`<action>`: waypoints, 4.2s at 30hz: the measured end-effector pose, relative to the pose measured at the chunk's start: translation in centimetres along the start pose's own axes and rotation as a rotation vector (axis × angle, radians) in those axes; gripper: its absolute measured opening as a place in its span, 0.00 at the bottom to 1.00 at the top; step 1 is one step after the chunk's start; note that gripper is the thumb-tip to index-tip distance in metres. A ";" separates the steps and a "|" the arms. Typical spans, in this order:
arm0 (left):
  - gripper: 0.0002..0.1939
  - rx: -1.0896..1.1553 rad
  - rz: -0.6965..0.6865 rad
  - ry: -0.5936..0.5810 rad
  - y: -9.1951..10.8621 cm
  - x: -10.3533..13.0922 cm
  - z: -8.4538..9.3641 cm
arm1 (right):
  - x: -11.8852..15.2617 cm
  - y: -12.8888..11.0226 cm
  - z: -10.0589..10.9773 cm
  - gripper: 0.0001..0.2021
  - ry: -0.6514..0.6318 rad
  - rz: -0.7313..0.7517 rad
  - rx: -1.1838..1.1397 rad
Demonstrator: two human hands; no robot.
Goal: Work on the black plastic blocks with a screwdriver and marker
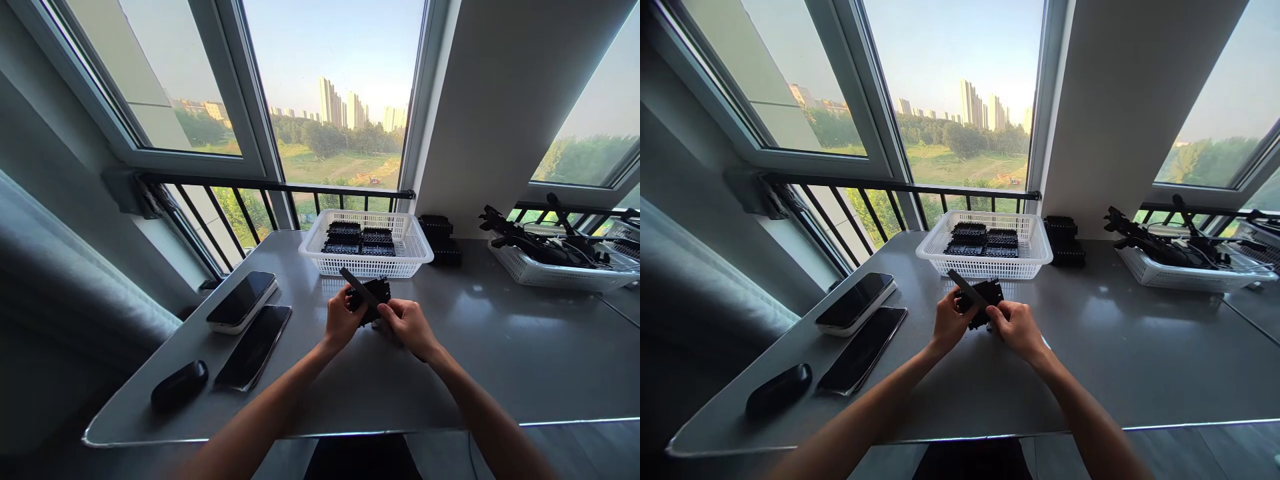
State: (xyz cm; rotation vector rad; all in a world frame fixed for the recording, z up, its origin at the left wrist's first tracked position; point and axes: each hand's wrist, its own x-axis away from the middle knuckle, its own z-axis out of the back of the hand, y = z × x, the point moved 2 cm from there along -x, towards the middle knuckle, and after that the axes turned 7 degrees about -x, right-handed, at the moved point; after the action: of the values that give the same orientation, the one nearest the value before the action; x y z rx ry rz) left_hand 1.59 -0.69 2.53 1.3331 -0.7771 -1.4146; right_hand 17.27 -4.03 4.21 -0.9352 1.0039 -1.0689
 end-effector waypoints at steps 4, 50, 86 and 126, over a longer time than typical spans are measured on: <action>0.15 -0.015 -0.008 0.005 -0.1 0.0 0.0 | 0.0 0.0 0.0 0.22 0.016 0.003 0.006; 0.11 -0.125 -0.125 0.108 0.5 0.0 0.7 | -0.2 -0.2 0.8 0.23 0.089 0.068 0.151; 0.33 0.417 0.379 -0.033 -2.0 -1.6 0.5 | -1.4 1.4 2.9 0.22 0.211 -0.035 -0.245; 0.20 0.245 0.154 -0.066 -0.9 -1.2 0.3 | -1.2 1.1 5.8 0.22 0.438 0.180 0.450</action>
State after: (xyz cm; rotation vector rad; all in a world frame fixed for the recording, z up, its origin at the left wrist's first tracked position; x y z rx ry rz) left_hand 0.96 0.69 2.13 1.3836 -1.1023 -1.2762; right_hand 22.88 -2.01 4.99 -0.2427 1.1114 -1.3040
